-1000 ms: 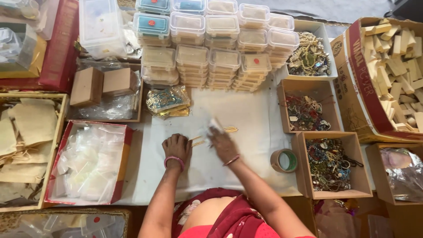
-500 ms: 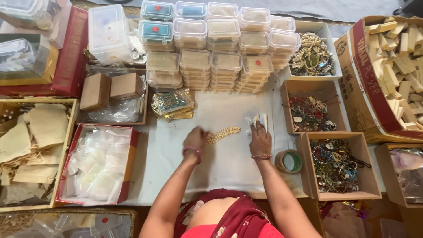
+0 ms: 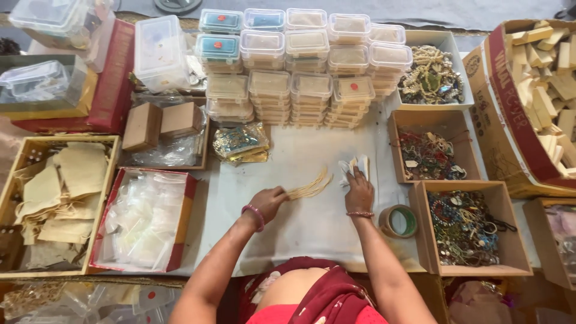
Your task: The person picks up a gold-colored necklace from a box and wipes it with a white cloth on a table. She then places the necklace into a small plastic bag and puts the bag into a beige pouch. Finally, she wipes the table surface with the cloth.
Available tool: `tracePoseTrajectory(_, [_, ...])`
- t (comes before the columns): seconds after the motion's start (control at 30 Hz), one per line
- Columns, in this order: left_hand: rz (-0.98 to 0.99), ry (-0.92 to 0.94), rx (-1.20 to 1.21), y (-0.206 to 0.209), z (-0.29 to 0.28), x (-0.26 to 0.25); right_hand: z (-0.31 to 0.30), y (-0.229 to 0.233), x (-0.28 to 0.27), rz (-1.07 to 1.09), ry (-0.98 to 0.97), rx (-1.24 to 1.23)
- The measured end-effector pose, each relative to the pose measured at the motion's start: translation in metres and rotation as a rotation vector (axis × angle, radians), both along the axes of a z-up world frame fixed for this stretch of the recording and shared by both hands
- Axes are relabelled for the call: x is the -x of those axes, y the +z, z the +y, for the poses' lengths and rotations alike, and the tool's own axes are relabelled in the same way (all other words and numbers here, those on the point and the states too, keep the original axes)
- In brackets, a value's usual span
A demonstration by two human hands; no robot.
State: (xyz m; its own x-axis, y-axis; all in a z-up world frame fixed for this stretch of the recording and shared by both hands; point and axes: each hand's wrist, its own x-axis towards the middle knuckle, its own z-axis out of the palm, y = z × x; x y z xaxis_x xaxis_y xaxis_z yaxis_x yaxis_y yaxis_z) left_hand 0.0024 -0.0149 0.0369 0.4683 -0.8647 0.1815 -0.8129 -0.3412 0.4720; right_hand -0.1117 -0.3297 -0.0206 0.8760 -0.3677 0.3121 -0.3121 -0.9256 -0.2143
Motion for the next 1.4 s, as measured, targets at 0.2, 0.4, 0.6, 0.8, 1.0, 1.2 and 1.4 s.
tracePoseTrajectory(0.2, [-0.124, 0.209, 0.048, -0.034, 0.036, 0.018, 0.100, -0.042, -0.034, -0.246, 0.436, -0.240])
tracePoseTrajectory(0.4, [-0.174, 0.232, 0.012, -0.049, 0.043, 0.024, 0.127, 0.043, -0.024, -0.017, 0.644, 0.066])
tracePoseTrajectory(0.6, [-0.078, 0.323, 0.139, -0.039, 0.039, 0.025, 0.042, 0.032, -0.019, 0.076, 0.257, 0.048])
tracePoseTrajectory(0.8, [0.264, 0.573, 0.181, -0.021, 0.025, 0.010, 0.110, 0.054, -0.038, -0.285, 0.423, -0.075])
tracePoseTrajectory(1.0, [0.161, 0.595, 0.112, -0.053, 0.022, 0.008, 0.133, 0.023, -0.029, 0.003, 0.546, 0.053])
tracePoseTrajectory(1.2, [0.218, 0.612, 0.129, -0.032, 0.021, 0.008, 0.056, 0.018, -0.022, 0.078, 0.218, 0.023])
tracePoseTrajectory(1.4, [0.185, 0.604, 0.114, -0.037, 0.021, 0.008, 0.095, -0.042, -0.042, -0.076, 0.367, -0.336])
